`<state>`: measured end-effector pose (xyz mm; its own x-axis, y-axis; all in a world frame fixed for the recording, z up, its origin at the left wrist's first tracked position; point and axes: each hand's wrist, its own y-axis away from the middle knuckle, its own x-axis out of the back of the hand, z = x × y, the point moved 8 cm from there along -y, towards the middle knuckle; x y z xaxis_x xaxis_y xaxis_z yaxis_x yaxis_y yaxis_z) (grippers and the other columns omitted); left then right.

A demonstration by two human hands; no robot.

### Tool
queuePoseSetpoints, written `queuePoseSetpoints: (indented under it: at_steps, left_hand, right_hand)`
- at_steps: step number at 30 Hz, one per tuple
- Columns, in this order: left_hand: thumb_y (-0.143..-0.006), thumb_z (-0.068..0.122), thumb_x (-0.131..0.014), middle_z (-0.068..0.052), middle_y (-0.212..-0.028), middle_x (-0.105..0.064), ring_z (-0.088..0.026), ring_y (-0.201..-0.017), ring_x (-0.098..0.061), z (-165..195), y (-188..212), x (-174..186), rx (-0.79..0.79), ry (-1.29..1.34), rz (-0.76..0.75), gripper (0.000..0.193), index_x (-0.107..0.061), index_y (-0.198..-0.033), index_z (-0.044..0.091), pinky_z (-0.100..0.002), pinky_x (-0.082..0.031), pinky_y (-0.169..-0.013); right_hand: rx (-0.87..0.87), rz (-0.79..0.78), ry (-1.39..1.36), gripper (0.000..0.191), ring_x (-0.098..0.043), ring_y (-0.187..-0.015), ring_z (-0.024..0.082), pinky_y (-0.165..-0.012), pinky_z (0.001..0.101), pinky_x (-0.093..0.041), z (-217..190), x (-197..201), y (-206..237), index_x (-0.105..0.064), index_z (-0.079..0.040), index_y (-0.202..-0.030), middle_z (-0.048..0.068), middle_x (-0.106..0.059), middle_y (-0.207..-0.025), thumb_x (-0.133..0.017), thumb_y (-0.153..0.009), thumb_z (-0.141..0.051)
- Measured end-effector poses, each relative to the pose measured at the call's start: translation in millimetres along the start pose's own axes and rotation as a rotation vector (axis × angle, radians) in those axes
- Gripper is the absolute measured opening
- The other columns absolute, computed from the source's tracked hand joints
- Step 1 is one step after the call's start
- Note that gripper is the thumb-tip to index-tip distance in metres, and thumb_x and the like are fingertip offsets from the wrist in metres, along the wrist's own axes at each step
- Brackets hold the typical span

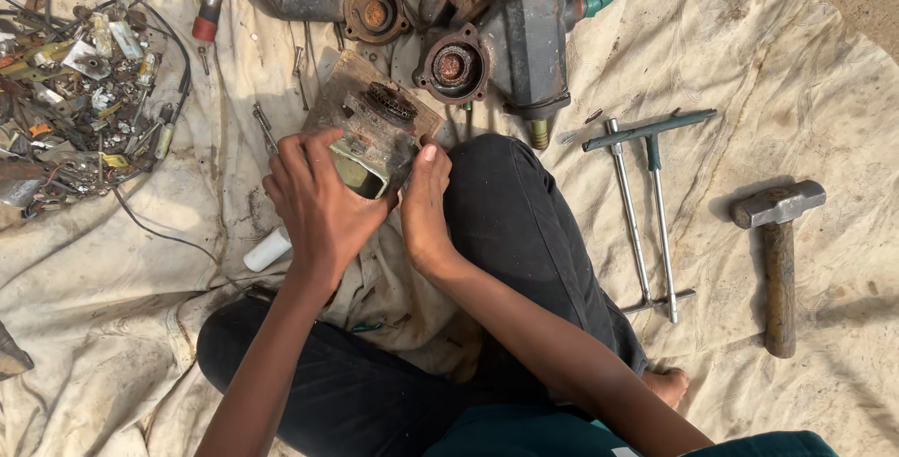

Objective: The person disassembles a small electric motor by removing the fan cover and using a wrench and hammer to loosen bolts. They separate the motor housing halves, inspect the internal components, and then reassemble the unit by aligning the halves and tightening the bolts.

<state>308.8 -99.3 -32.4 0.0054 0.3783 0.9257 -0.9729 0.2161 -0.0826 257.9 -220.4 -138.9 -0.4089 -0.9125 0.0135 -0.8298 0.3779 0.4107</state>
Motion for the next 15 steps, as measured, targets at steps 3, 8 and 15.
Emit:
queuePoseSetpoints:
  at_steps: [3, 8, 15]
  left_hand:
    - [-0.061, 0.034, -0.097, -0.014, -0.123, -0.045, -0.037, -0.119, -0.047, -0.5, 6.4, -1.0, 0.021, -0.035, 0.039, 0.082, -0.055, -0.128, 0.011, -0.056, -0.037, -0.096]
    - [-0.062, 0.041, -0.097, -0.013, -0.123, -0.045, -0.036, -0.119, -0.046, -10.4, -7.1, -6.8, 0.038, 0.034, 0.008, 0.083, -0.055, -0.127, 0.013, -0.056, -0.038, -0.095]
    - [-0.057, 0.041, -0.098, -0.015, -0.124, -0.043, -0.039, -0.118, -0.044, -13.0, -16.6, -11.2, 0.048, -0.064, -0.098, 0.086, -0.054, -0.125, 0.011, -0.058, -0.037, -0.096]
  right_hand:
    - [0.027, 0.009, 0.006, 0.074, -0.034, -0.143, 0.032, -0.119, 0.0423, -0.028, 5.0, 0.7, 11.6, -0.030, 0.005, -0.154, 0.021, -0.033, -0.152, -0.020, -0.109, -0.054]
    - [0.325, 0.098, -0.228, 0.061, -0.033, -0.149, 0.030, -0.124, 0.0423, -0.030, -33.9, 45.5, -5.0, -0.025, 0.004, -0.151, 0.023, -0.031, -0.155, -0.054, -0.109, -0.031]
    - [-0.069, 0.359, 0.499, 0.087, -0.045, -0.129, 0.034, -0.116, 0.0432, -0.038, -66.9, 189.6, -157.1, -0.032, 0.009, -0.144, 0.023, -0.039, -0.141, -0.079, -0.080, -0.025]
